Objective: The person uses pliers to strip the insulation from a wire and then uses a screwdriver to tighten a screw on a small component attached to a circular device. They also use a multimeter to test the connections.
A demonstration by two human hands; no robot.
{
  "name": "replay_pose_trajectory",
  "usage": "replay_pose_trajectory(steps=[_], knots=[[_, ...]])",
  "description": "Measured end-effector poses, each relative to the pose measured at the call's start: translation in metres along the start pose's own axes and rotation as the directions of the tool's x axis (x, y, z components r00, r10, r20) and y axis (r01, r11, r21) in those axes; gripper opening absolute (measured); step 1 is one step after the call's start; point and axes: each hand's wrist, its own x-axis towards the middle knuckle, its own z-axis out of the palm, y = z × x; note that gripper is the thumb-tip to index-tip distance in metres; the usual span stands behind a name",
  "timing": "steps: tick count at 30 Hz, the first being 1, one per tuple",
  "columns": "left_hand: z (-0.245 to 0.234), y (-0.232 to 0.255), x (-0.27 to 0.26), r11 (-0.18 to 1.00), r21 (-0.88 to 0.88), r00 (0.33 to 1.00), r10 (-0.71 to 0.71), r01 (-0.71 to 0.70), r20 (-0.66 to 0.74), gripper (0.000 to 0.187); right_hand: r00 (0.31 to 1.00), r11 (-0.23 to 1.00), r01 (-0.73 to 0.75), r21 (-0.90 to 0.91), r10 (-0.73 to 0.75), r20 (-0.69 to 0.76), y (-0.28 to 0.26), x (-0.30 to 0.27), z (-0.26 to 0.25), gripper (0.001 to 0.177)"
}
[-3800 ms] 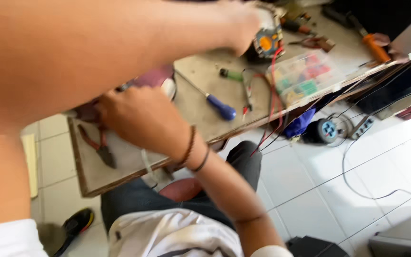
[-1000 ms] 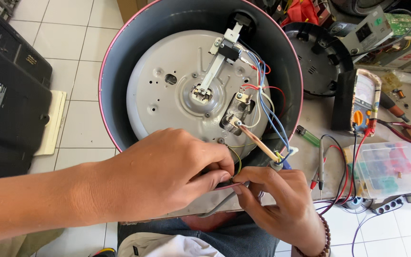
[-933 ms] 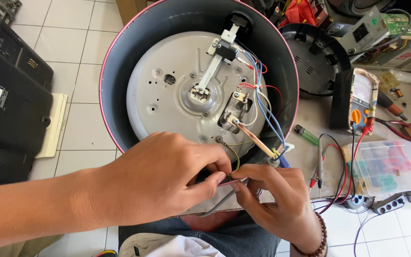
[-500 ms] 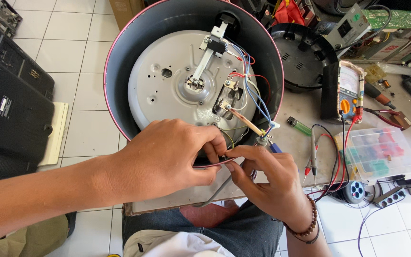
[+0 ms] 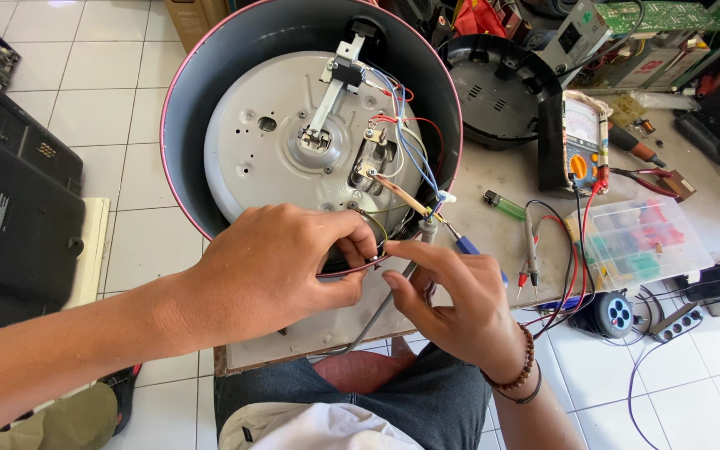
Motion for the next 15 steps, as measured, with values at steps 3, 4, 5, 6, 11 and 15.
replay_pose_trajectory(steps=[3, 4, 5, 6, 11, 15], knots=[[0.002, -0.003, -0.001, 0.999, -0.001, 0.999, 0.042, -0.042, -0.018, 0.02, 0.962, 0.996, 0.063, -0.064, -0.078, -0.263, 0.013, -0.022, 0.002, 0.019], [0.003, -0.003, -0.001, 1.0, 0.005, 0.999, 0.031, -0.031, -0.031, 0.021, 0.938, 0.991, -0.067, -0.113, 0.024, -0.346, 0.021, -0.031, 0.0, 0.012], [0.005, -0.003, -0.001, 1.0, 0.011, 0.999, 0.02, -0.02, -0.043, 0.021, 0.895, 0.968, -0.2, -0.149, 0.118, -0.43, 0.029, -0.041, -0.001, 0.008], [0.004, -0.003, -0.001, 1.0, 0.012, 0.999, 0.022, -0.022, -0.041, 0.021, 0.894, 0.968, -0.202, -0.149, 0.12, -0.432, 0.036, -0.044, -0.007, 0.008], [0.005, -0.004, -0.003, 0.999, -0.021, 0.996, 0.023, -0.025, -0.089, 0.02, 0.701, 0.576, -0.582, -0.573, 0.713, 0.005, 0.076, -0.068, -0.02, 0.044], [0.003, -0.002, -0.004, 0.999, 0.007, 0.998, -0.046, 0.047, -0.045, 0.02, 0.722, 0.551, -0.507, -0.662, 0.692, 0.023, 0.107, -0.089, -0.005, 0.048]])
